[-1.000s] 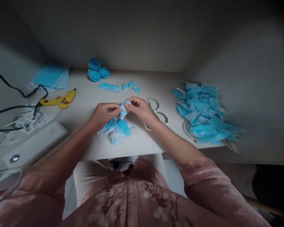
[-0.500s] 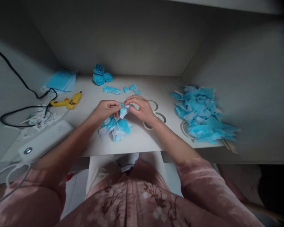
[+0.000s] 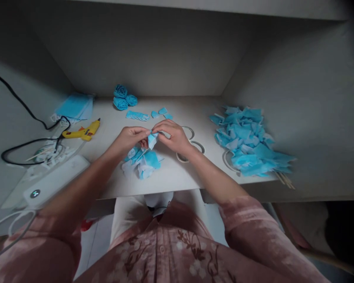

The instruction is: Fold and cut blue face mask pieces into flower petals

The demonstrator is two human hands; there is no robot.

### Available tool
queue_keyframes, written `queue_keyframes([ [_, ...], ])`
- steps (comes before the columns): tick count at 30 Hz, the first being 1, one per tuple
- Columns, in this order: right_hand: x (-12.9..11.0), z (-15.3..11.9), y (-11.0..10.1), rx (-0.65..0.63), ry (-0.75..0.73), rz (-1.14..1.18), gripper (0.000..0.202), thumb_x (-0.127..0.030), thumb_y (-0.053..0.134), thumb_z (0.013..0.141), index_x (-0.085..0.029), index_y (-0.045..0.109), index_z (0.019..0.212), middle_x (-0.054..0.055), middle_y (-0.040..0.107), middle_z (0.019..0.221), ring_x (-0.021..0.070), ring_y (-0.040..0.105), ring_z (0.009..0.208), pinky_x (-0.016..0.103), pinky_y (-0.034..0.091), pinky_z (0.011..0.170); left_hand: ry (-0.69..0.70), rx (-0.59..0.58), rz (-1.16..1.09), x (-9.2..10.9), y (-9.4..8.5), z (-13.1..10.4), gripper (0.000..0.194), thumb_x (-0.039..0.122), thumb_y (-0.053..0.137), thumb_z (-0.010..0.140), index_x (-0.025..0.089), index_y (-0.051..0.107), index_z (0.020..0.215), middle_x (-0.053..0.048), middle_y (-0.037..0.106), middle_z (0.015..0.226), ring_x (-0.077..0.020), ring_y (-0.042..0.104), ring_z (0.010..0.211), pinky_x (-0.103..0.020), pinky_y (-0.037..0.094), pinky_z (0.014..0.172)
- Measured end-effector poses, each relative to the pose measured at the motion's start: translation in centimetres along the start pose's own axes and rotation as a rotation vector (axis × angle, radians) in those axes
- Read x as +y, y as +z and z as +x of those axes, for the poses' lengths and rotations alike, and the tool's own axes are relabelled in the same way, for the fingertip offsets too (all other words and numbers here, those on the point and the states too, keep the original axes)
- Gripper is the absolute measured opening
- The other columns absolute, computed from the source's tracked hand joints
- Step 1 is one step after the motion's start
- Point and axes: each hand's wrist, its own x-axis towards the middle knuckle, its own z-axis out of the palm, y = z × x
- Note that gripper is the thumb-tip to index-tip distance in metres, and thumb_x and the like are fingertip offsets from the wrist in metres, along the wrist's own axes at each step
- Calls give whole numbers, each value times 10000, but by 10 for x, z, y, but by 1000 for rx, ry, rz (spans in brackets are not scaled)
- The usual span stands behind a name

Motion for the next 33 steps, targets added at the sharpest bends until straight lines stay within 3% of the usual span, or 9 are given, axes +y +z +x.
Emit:
queue_keyframes([
  [3,-4,2,-7,-46,172,204,250,-281,558,912,-228,723,1093,66,775,1156,215,692,1124,405,519,1020,35,57,18,3,0,4,217,362,769,652,156,699,648,20,604,473,-88,524,448,-191,423,493],
  [5,-7,3,-12,-77,357,426,380,-398,555,934,-246,671,1262,64,755,1237,213,681,1184,382,534,1002,85,104,55,4,1,6,177,328,737,671,159,698,633,28,595,480,-83,511,465,-189,414,501],
  [7,-10,5,-15,-75,542,569,465,-537,521,956,-264,653,1308,59,745,1249,208,673,1193,345,550,948,135,125,103,5,2,8,157,303,711,698,159,706,634,27,601,497,-84,516,487,-191,417,517],
  [11,-14,9,-11,-43,743,560,517,-722,607,854,-218,718,870,49,735,975,182,672,941,297,537,813,200,139,163,5,6,8,153,293,702,730,161,711,652,18,628,537,-88,547,521,-194,433,545],
  [14,-15,10,-7,-30,787,590,540,-728,732,734,-204,618,667,-3,608,715,134,579,735,280,500,742,209,141,182,1,8,8,163,309,714,741,159,729,680,14,642,551,-91,555,531,-194,425,541],
  [17,-15,10,-5,-25,805,636,518,-686,804,655,-200,625,663,-28,576,680,112,529,690,270,484,721,192,150,188,-5,7,8,166,311,718,745,152,758,719,18,631,533,-89,537,520,-193,399,521],
  [25,-10,6,-2,-20,762,566,418,-590,791,725,-187,680,723,-26,618,700,108,529,692,271,442,727,135,111,89,-12,6,1,188,326,706,763,147,757,743,2,653,571,-105,569,555,-216,471,589],
  [33,-9,5,0,-32,744,482,424,-600,779,744,-189,678,732,-15,630,708,117,527,691,273,436,700,100,117,88,-8,8,-2,162,296,707,764,142,757,772,3,633,561,-116,576,551,-233,478,590],
])
